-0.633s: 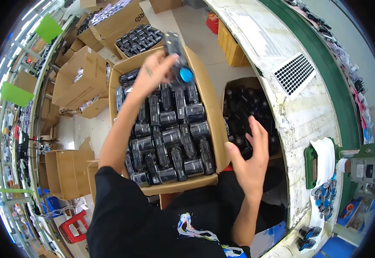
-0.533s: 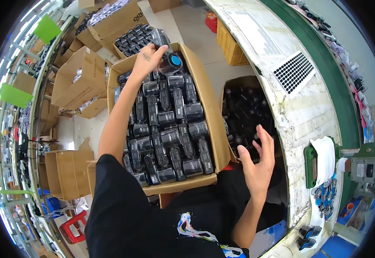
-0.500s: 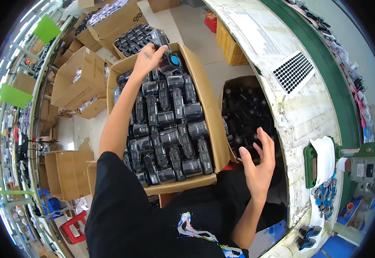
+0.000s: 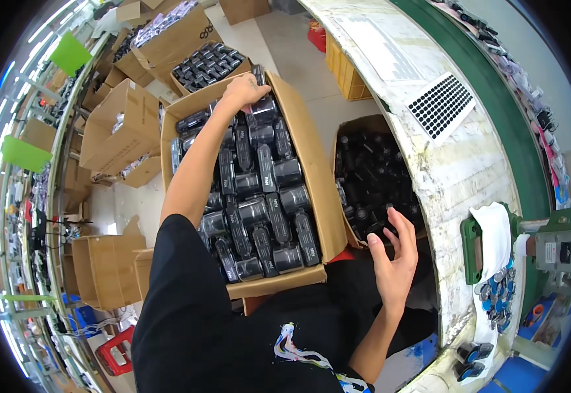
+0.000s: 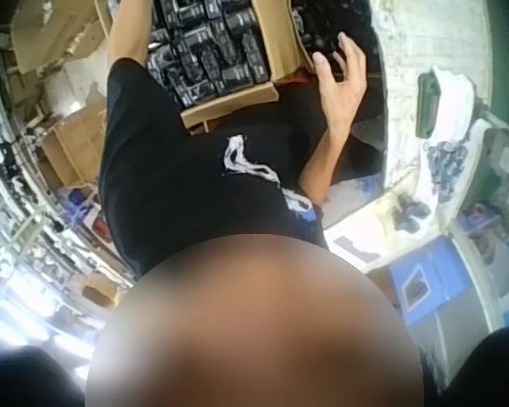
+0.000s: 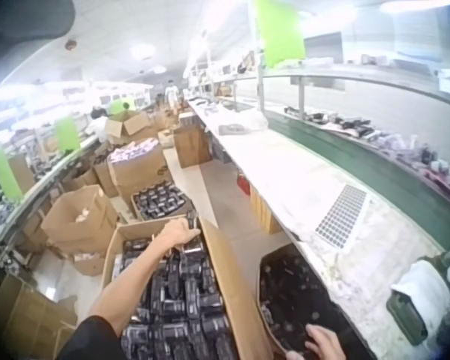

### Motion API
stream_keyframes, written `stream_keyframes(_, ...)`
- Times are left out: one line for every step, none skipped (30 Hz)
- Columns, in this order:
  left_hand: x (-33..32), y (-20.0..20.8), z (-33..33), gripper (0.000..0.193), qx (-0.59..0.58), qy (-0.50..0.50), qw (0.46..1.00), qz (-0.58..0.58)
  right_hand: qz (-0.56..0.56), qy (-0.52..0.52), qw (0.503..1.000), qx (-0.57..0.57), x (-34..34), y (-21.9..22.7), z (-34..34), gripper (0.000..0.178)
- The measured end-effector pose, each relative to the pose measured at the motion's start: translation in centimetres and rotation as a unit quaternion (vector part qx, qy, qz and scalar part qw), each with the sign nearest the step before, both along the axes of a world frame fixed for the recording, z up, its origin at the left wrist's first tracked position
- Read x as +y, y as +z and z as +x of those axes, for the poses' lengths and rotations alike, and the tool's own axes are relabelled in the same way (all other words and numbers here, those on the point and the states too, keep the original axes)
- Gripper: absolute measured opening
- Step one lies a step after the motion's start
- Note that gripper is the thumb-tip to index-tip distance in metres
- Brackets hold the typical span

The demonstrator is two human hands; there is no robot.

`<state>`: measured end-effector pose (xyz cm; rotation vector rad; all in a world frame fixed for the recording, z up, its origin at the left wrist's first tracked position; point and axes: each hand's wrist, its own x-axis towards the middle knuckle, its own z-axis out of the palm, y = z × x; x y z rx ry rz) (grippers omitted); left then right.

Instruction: Manually assemble electronic components by applying stickers and using a manual press machine.

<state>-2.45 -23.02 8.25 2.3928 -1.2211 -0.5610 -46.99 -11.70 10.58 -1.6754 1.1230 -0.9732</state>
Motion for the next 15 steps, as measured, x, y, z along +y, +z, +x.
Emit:
stream_keyframes(0.1, -0.6, -0.1, 0.055, -0.031, 0.013, 0.999, 0.000, -0.002, -0.001, 1.000, -0.003, 0.0, 0.0, -0.1, 0.048)
stream_keyframes(0.1, -1.1, -0.2, 0.056, -0.061, 0.026, 0.998, 0.000, -0.002, -0.004, 1.000, -0.003, 0.0, 0.0, -0.3, 0.048)
stream_keyframes(0.3, -1.6, -0.1, 0.056, -0.054, 0.032, 0.998, 0.001, 0.001, -0.004, 1.000, -0.006, 0.0, -0.1, -0.4, 0.047)
stream_keyframes(0.6, -2.2, 0.2, 0.055, -0.062, 0.038, 0.997, -0.016, 0.004, -0.003, 1.000, -0.009, 0.1, -0.1, -0.4, 0.046)
stream_keyframes(0.9, -3.1, 0.5, 0.055, -0.068, 0.046, 0.996, -0.032, 0.005, -0.003, 1.000, -0.009, 0.2, -0.1, -0.5, 0.046)
stream_keyframes(1.2, -4.2, 0.6, 0.055, -0.125, 0.053, 0.989, -0.054, 0.005, 0.000, 1.000, -0.007, 0.2, 0.0, -0.6, 0.045)
stream_keyframes(1.3, -4.5, 0.3, 0.055, -0.124, 0.052, 0.990, -0.054, 0.006, 0.001, 1.000, -0.004, 0.3, 0.0, -0.7, 0.045)
stream_keyframes(1.4, -4.8, 0.1, 0.054, -0.146, 0.074, 0.983, -0.083, 0.006, 0.002, 1.000, -0.004, 0.3, 0.0, -0.7, 0.045)
stream_keyframes(1.6, -5.0, -0.1, 0.054, -0.169, 0.097, 0.974, -0.112, 0.007, 0.002, 1.000, -0.005, 0.3, 0.0, -0.7, 0.044)
stream_keyframes(1.5, -4.5, -0.6, 0.056, -0.169, 0.093, 0.977, -0.093, 0.008, 0.002, 1.000, -0.006, 0.3, 0.0, -0.6, 0.044)
stream_keyframes(1.4, -3.6, -2.0, 0.056, -0.166, 0.099, 0.978, -0.078, 0.009, 0.001, 1.000, -0.005, 0.3, 0.0, -0.6, 0.044)
stream_keyframes(1.2, -3.0, -3.4, 0.056, -0.164, 0.105, 0.979, -0.063, 0.007, 0.005, 1.000, -0.007, 0.3, 0.0, -0.4, 0.043)
stream_keyframes(1.0, -3.0, -4.0, 0.055, -0.170, 0.092, 0.980, -0.042, 0.005, 0.008, 1.000, -0.010, 0.5, 0.1, -0.3, 0.043)
stream_keyframes(0.8, -3.2, -4.0, 0.054, -0.170, 0.100, 0.978, -0.063, -0.001, 0.011, 1.000, -0.014, 0.7, 0.3, -0.2, 0.043)
stream_keyframes(0.5, -3.6, -4.1, 0.053, -0.169, 0.105, 0.976, -0.086, -0.007, 0.010, 1.000, -0.018, 1.0, 0.4, -0.2, 0.042)
